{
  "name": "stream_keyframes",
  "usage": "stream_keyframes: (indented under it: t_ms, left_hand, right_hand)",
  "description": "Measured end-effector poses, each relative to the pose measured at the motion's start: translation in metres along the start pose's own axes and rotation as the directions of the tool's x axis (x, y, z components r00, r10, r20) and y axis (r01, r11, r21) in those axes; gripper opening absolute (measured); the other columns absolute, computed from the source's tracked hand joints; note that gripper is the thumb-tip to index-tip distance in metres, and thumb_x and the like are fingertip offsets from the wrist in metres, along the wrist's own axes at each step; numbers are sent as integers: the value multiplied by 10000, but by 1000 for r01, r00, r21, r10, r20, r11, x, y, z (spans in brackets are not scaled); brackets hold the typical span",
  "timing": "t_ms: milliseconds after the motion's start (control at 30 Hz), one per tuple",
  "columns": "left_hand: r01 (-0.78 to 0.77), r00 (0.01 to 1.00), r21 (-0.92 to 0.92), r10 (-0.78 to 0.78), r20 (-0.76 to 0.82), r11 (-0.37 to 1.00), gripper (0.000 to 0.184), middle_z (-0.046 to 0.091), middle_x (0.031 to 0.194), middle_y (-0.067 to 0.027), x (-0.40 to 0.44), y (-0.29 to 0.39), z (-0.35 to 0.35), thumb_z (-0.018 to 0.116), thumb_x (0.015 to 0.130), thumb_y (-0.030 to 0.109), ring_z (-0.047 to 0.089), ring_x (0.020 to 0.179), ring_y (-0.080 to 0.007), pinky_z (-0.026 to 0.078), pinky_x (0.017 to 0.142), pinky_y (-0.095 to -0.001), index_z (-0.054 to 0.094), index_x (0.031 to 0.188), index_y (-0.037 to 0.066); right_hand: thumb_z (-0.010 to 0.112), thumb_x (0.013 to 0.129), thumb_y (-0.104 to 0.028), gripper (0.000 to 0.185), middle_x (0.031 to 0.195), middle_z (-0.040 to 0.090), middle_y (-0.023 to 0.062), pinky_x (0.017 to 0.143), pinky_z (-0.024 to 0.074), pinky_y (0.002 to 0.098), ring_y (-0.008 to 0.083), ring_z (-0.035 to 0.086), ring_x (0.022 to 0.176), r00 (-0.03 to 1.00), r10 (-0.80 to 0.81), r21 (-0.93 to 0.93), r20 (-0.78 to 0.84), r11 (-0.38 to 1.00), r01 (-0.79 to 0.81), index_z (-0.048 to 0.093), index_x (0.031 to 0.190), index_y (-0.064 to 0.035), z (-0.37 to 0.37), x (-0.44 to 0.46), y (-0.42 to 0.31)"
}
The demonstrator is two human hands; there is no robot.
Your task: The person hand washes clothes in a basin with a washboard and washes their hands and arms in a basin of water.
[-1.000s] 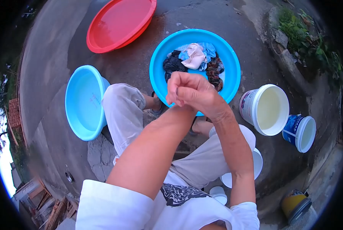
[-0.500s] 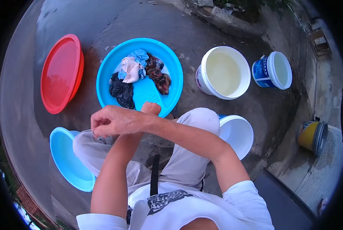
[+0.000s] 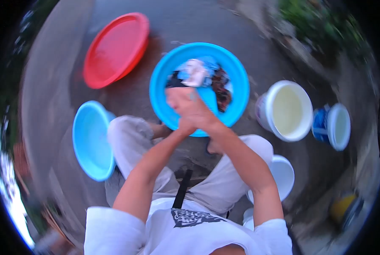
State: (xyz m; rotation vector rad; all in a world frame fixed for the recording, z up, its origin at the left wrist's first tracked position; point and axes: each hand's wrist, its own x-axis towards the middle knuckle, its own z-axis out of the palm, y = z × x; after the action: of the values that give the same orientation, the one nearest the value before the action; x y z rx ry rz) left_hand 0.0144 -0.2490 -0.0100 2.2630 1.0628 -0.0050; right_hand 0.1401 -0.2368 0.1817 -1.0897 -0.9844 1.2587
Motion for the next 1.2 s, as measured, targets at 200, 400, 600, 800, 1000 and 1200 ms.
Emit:
stream_keyframes:
  t_ms: [200,400,600,800,1000,1200]
  left_hand:
    - [157,927,-230,-223,-302,961,125,607,685,-200,33,-11,-28,559,666,162,619,669,-365,473,607,-489,620,676,53]
    - [212,875,-569,-414,-251,794,206,396,459,-113,20,-37,-152,565,607,66,435,453,-186,344,463,-422,420,461,56]
    - [-82,753,-883,-551,-358,462,259,406,482,36,-39,-147,-237,549,654,-26,372,413,-85,260,360,-317,397,492,106]
    - [-140,439,-987,-888,-137,83,416,281,517,73,-201,-298,-214,614,756,-2,278,406,-30,192,345,-246,291,556,169]
    - [-309,208,-921,-962,179,-238,351,299,502,61,-336,-368,-139,622,802,128,277,387,-66,204,338,-258,340,596,160]
    - [-501,68,-795,-931,358,-342,217,387,514,1,-345,-408,-85,568,820,150,375,391,-108,345,351,-291,447,652,88]
  right_hand:
    - [392,996,-199,248,549,345,-78,365,210,190,2,284,431,964,182,263,193,937,-229,539,860,-53,-1,24,-7]
    - [397,987,-162,197,551,356,-70,365,207,185,11,290,420,940,279,148,197,939,-310,531,896,-50,26,38,0]
    - [430,975,-195,194,551,372,-60,364,232,191,30,322,420,856,464,35,229,874,-484,510,840,-81,68,75,48]
    - [468,964,-241,234,560,392,-49,392,278,200,51,373,449,691,715,-161,107,699,-697,494,777,-102,127,92,115]
    - [476,964,-268,249,600,414,-33,433,288,218,64,369,498,627,737,-513,254,652,-558,502,792,-91,264,135,105]
    - [482,920,-197,211,620,443,-28,465,324,227,69,401,526,499,756,-692,423,625,-360,556,773,-66,406,157,167]
